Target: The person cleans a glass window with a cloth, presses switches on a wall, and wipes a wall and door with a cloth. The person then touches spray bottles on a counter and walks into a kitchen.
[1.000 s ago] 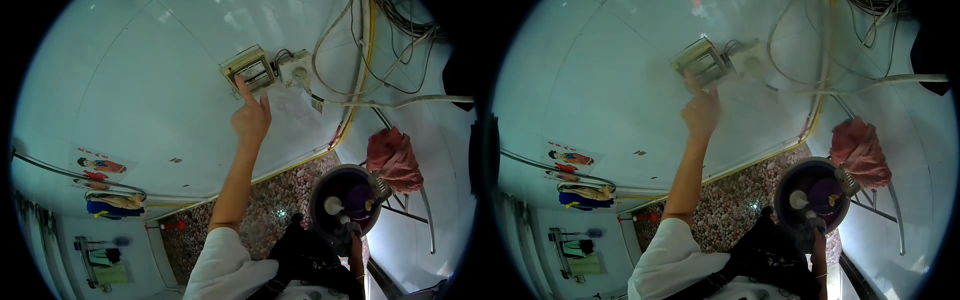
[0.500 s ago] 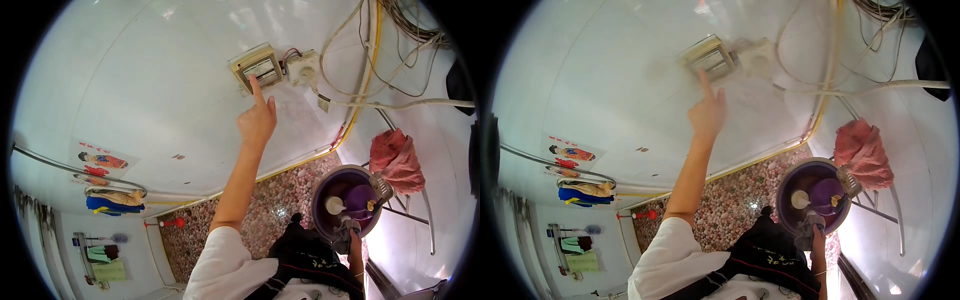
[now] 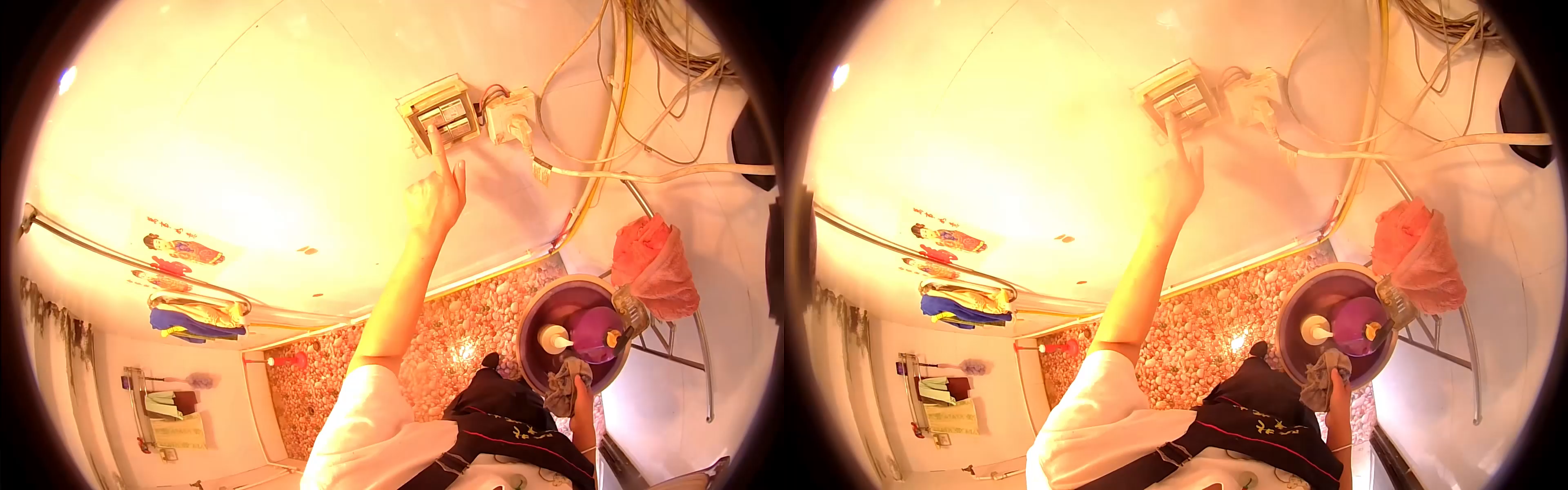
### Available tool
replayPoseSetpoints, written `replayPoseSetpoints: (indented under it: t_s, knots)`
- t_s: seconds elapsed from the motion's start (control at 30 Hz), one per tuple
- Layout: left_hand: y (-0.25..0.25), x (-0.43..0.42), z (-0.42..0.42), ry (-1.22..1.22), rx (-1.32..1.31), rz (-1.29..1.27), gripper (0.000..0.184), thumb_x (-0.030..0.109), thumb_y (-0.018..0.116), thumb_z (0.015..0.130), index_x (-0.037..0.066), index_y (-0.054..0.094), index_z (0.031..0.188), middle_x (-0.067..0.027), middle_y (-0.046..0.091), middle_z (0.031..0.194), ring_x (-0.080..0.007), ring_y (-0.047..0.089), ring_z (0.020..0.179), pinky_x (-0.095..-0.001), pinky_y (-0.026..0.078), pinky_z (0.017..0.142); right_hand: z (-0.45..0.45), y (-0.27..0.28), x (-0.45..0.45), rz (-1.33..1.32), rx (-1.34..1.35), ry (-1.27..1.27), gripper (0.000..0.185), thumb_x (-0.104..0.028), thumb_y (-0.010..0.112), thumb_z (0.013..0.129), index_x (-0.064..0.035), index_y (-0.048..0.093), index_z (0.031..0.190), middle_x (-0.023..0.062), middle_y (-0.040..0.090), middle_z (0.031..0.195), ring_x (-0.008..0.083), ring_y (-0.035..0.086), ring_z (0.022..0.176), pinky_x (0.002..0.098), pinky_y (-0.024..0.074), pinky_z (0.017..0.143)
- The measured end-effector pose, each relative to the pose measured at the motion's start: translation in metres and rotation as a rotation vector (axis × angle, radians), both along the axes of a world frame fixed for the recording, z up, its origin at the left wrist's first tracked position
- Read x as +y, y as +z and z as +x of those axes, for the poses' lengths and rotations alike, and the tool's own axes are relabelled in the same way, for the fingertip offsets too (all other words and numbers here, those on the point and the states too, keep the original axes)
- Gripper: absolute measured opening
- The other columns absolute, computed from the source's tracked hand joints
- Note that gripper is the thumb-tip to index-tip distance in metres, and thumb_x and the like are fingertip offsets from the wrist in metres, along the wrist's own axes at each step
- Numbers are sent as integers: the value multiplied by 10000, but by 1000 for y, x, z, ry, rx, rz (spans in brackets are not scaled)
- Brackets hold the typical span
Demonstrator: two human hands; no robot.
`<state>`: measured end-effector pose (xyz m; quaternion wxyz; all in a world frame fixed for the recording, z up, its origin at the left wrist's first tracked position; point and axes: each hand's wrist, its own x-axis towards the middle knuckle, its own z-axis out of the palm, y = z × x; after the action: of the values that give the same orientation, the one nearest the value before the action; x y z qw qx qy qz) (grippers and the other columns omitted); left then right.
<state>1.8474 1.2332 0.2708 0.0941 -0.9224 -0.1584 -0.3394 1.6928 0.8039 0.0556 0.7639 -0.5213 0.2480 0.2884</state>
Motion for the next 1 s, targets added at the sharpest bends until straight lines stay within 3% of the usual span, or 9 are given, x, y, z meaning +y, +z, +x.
replayPoseSetpoints:
  t_s: [0.07,0.2,0.23,0.43,0.5,0.6,0.63,0.7,1.0]
  knots:
    - [13,-7,-3,14,35,-142,741,330,489,913,-11,106,1448,-60,526,432,-232,496,334,-353,390,352,0,-9,-4,-55,37,-11,408,-229,588,887,4,521,1216,84,605,1134,194,605,983,319,490,832]
    - [23,-6,-2,71,11,-86,710,327,497,900,7,166,1441,-70,526,442,-270,528,365,-388,400,369,0,-8,-2,-63,66,5,427,-240,592,882,0,513,1226,79,602,1130,194,602,981,321,489,829]
    - [22,-5,0,87,39,-57,713,331,482,911,16,137,1450,-44,545,449,-237,528,359,-361,395,363,0,-7,-4,-59,66,10,428,-242,592,882,-1,513,1227,79,601,1130,195,601,981,321,489,830]
    - [21,-7,-12,84,30,-12,692,300,512,903,11,186,1440,-32,530,439,-218,511,345,-345,386,353,-3,-8,-7,-74,64,20,434,-248,593,882,-9,509,1233,77,597,1130,196,598,981,322,488,830]
    - [15,-10,-20,106,166,-258,668,314,481,898,123,170,1457,-93,558,482,-317,553,418,-432,420,431,-5,-9,-10,-78,67,22,436,-251,593,882,-11,507,1236,76,595,1130,197,597,981,322,487,831]
    - [-7,-5,-22,113,157,-252,658,314,481,896,157,179,1459,-94,558,486,-324,543,419,-435,415,450,-6,-10,-13,-91,71,24,439,-254,593,882,-15,505,1239,75,593,1131,197,595,981,322,487,831]
    - [-10,-3,-22,112,159,-255,658,314,481,896,157,179,1459,-94,558,486,-324,543,419,-435,415,450,-5,-11,-14,-95,70,27,440,-255,593,882,-16,505,1240,75,592,1131,198,595,981,322,487,831]
    - [-14,3,-21,44,54,-23,622,266,524,901,21,284,1420,3,475,421,-176,392,292,-320,325,327,-5,-12,-14,-102,70,32,441,-256,593,882,-17,504,1241,74,592,1131,198,594,981,322,487,831]
    - [-8,2,-14,56,61,-37,645,263,523,897,36,248,1435,-11,480,422,-199,421,300,-336,332,331,-3,-11,-10,-100,86,11,423,-246,580,882,-9,512,1226,86,610,1078,199,611,942,313,499,799]
